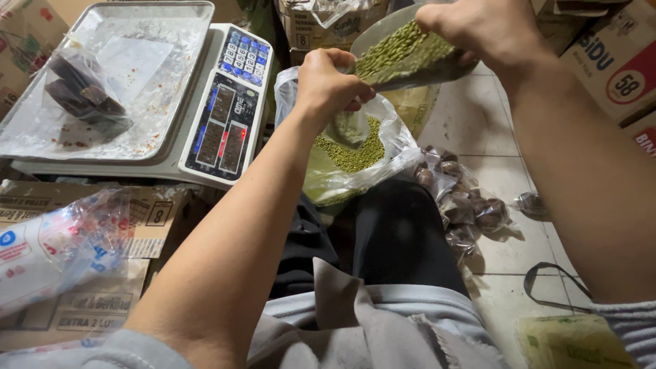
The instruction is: The person scoops green mung beans from a large sack into small plastic bags using a blue scoop. They place each bag on a digital scale to check the weight, adjust the contents as needed, and then tie the bags shut before setting them aside.
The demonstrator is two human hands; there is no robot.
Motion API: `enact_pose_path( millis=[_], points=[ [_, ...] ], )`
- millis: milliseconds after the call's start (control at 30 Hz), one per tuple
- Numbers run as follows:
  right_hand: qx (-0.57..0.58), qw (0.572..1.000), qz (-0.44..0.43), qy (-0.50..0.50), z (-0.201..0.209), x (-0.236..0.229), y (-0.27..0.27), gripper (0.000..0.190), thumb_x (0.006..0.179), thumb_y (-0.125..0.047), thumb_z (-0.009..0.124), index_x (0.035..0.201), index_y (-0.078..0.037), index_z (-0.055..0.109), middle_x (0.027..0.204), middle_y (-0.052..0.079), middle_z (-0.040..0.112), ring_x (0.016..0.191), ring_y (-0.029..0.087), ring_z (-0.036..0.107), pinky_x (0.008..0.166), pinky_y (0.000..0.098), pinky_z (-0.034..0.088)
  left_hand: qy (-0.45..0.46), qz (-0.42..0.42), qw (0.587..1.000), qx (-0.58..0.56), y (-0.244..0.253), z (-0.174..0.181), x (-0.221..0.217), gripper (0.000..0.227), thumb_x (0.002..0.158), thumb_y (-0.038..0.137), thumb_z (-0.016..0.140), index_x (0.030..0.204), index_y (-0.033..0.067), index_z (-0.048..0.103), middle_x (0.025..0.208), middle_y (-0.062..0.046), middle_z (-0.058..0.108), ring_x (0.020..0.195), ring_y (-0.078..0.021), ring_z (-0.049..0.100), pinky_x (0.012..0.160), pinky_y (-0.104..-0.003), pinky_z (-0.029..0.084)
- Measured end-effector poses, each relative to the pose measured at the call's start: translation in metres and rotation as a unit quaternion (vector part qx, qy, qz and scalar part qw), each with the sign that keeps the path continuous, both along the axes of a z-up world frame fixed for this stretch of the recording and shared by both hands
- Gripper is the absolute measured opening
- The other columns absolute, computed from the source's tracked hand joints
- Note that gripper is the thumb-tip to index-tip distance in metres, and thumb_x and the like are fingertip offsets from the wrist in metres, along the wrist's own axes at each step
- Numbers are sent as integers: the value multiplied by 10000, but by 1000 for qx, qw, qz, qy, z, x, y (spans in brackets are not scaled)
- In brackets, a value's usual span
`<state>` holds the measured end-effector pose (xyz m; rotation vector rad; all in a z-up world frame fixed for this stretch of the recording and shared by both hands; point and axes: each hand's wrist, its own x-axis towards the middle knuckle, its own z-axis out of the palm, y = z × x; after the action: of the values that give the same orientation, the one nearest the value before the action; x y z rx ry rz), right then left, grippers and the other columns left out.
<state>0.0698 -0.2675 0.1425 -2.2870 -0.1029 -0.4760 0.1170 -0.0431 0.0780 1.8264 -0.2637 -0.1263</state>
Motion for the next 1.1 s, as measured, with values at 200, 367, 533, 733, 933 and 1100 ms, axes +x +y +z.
enact_pose_path(
  millis=[200, 367, 533, 733, 933, 1100],
  points=[
    [2, 1000, -7, 10, 5, -4, 4, 203, 948, -258, 749, 982, -58, 742, 815, 1, 700, 702, 128, 698, 563, 303, 564, 2, 2, 1000, -15, -2, -2, 2, 649, 592, -8, 874, 1200, -70, 655, 1015, -169, 763, 704, -176, 797, 557, -271, 618],
    [31, 998, 48, -8, 2, -2, -5, 181, 982, -245, 740, 1005, -66, 755, 860, -11, 701, 743, 116, 690, 574, 298, 555, 4, 4, 999, -32, -4, -4, 3, 631, 601, -20, 874, 1185, -100, 649, 1019, -181, 760, 715, -178, 793, 560, -277, 621],
    [24, 999, 31, 4, -3, 10, -11, 200, 963, -269, 749, 987, -70, 748, 854, -11, 702, 737, 113, 694, 573, 296, 561, 9, 9, 999, -40, -3, -4, 2, 627, 602, -31, 869, 1186, -97, 650, 997, -175, 764, 707, -181, 793, 558, -277, 621],
    [-4, 1000, -11, 9, -3, 12, -7, 228, 923, -301, 773, 972, -81, 743, 841, -3, 707, 713, 117, 696, 563, 292, 561, 14, 11, 999, -48, -2, -5, 1, 610, 610, -35, 861, 1183, -94, 660, 975, -179, 770, 701, -173, 788, 556, -271, 637],
    [-11, 999, -44, 28, 1, 14, 2, 225, 909, -306, 787, 927, -91, 722, 799, -10, 686, 676, 114, 676, 543, 294, 549, 4, 9, 999, -51, 0, -8, 0, 606, 620, -36, 853, 1192, -90, 658, 979, -176, 767, 682, -181, 785, 542, -275, 654],
    [-16, 1000, -23, 6, 2, 9, 4, 203, 914, -286, 787, 919, -96, 716, 817, -11, 677, 706, 110, 667, 546, 295, 542, 9, 9, 999, -49, 1, -9, 0, 603, 634, -36, 846, 1203, -87, 657, 944, -189, 777, 668, -182, 776, 544, -272, 642]
  ],
)
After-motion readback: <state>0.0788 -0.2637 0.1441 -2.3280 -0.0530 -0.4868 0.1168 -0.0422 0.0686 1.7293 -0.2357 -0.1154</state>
